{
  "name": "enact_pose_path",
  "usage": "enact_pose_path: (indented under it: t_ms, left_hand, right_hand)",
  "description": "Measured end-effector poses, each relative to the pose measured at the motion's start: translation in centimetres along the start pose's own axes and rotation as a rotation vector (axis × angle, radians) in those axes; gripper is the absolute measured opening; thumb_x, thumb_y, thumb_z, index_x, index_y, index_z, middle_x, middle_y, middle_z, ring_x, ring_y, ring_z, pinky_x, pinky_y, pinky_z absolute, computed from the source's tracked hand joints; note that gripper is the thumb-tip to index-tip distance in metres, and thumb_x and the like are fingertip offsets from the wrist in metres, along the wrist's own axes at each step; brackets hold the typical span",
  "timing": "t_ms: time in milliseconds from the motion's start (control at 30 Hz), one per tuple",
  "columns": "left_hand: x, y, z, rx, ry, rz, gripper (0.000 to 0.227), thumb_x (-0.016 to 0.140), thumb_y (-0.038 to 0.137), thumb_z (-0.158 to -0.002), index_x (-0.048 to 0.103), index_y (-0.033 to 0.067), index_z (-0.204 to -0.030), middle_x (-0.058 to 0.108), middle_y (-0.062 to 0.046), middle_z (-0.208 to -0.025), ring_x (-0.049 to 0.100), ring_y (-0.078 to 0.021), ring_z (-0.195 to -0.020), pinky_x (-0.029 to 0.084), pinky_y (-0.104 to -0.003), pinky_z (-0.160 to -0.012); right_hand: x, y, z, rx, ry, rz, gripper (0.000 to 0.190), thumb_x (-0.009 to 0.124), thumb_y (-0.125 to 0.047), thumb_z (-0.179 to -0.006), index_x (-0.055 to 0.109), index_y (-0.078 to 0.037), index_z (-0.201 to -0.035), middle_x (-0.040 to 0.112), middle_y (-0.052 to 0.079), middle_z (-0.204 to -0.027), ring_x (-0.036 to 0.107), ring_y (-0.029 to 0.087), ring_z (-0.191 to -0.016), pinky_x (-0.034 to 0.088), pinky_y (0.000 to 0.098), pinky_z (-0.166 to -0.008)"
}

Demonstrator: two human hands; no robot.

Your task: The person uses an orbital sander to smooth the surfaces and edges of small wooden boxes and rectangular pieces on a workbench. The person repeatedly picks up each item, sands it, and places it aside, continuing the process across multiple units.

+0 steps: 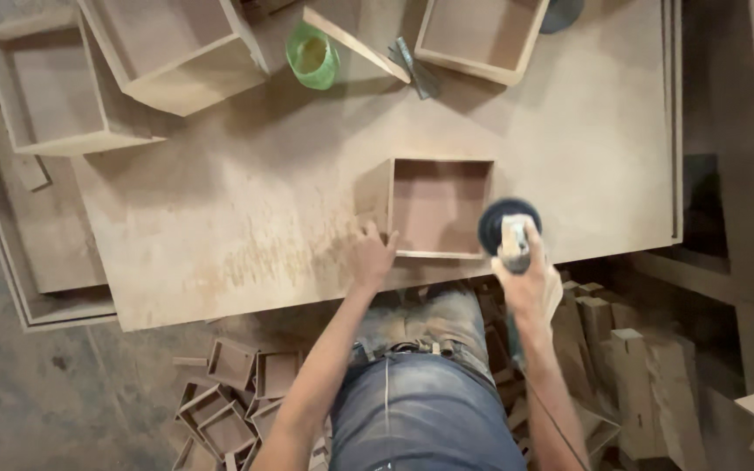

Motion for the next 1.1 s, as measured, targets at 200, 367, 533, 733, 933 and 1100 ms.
enact_pose_path:
  t_ms: [200,367,533,733,933,1100]
  left_hand:
    - [-2.1,10.7,-6.1,0.772,0.555,-0.301,0.061,0.074,0.029,-0.075,0.061,0.0024,-0.128,0.063,-0.022,-0.130,0.055,-0.0387,-0.125,0.035,-0.061,-0.107]
    - [2.7,12.1,-13.7,0.759,0.170,-0.426,0.014,0.059,0.011,-0.086,0.072,0.0080,-0.089,0.073,-0.014,-0.092,0.071,-0.0316,-0.089,0.057,-0.049,-0.069]
    - [2.7,5.4,-8.9,0.563,0.151,-0.209,0.011,0.064,0.018,-0.084,0.068,0.0074,-0.084,0.070,-0.018,-0.084,0.070,-0.0365,-0.079,0.056,-0.050,-0.064]
    - [1.3,4.7,-2.4,0.482,0.115,-0.057,0.012,0.064,0.017,-0.087,0.067,0.0062,-0.089,0.070,-0.019,-0.090,0.069,-0.0387,-0.083,0.055,-0.051,-0.073]
    - [1.5,4.8,-2.5,0.480,0.110,-0.110,0.009,0.061,0.011,-0.088,0.068,0.0047,-0.090,0.068,-0.019,-0.094,0.070,-0.0380,-0.083,0.056,-0.050,-0.072]
    - [4.5,3.6,-3.8,0.498,0.200,-0.121,0.010,0.061,0.008,-0.083,0.068,0.0033,-0.088,0.068,-0.021,-0.096,0.070,-0.0388,-0.081,0.057,-0.049,-0.068]
  right_hand:
    - [-1.7,2.8,5.8,0.175,0.077,-0.231,0.082,0.087,-0.026,-0.075,0.052,-0.028,-0.149,0.075,0.021,-0.110,0.072,0.040,-0.101,0.056,0.0481,-0.087]
    - [-2.3,3.1,5.4,0.146,0.107,-0.223,0.083,0.088,-0.028,-0.074,0.051,-0.029,-0.149,0.074,0.021,-0.111,0.071,0.041,-0.100,0.056,0.0492,-0.085]
    - [-2.3,1.7,2.6,0.058,0.102,-0.240,0.081,0.087,-0.031,-0.076,0.051,-0.031,-0.149,0.074,0.020,-0.111,0.072,0.040,-0.100,0.057,0.0494,-0.085]
    - [0.5,-2.9,-2.3,-0.140,-0.013,-0.153,0.083,0.086,-0.032,-0.075,0.049,-0.033,-0.150,0.072,0.018,-0.120,0.070,0.043,-0.098,0.056,0.0522,-0.081]
    - [2.9,-8.6,-6.7,-0.298,-0.051,-0.104,0.082,0.084,-0.030,-0.077,0.046,-0.033,-0.149,0.072,0.019,-0.120,0.069,0.046,-0.095,0.055,0.0542,-0.081]
    - [4.1,-10.0,-8.6,-0.241,-0.137,-0.045,0.086,0.085,-0.031,-0.075,0.046,-0.037,-0.151,0.072,0.020,-0.110,0.069,0.045,-0.093,0.055,0.0546,-0.083]
Point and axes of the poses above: each hand's wrist, its own z-axis away from the middle knuckle, its own x-axis out of the palm, y = z × x, the point moved 7 cm from there along -z, towards the middle knuckle
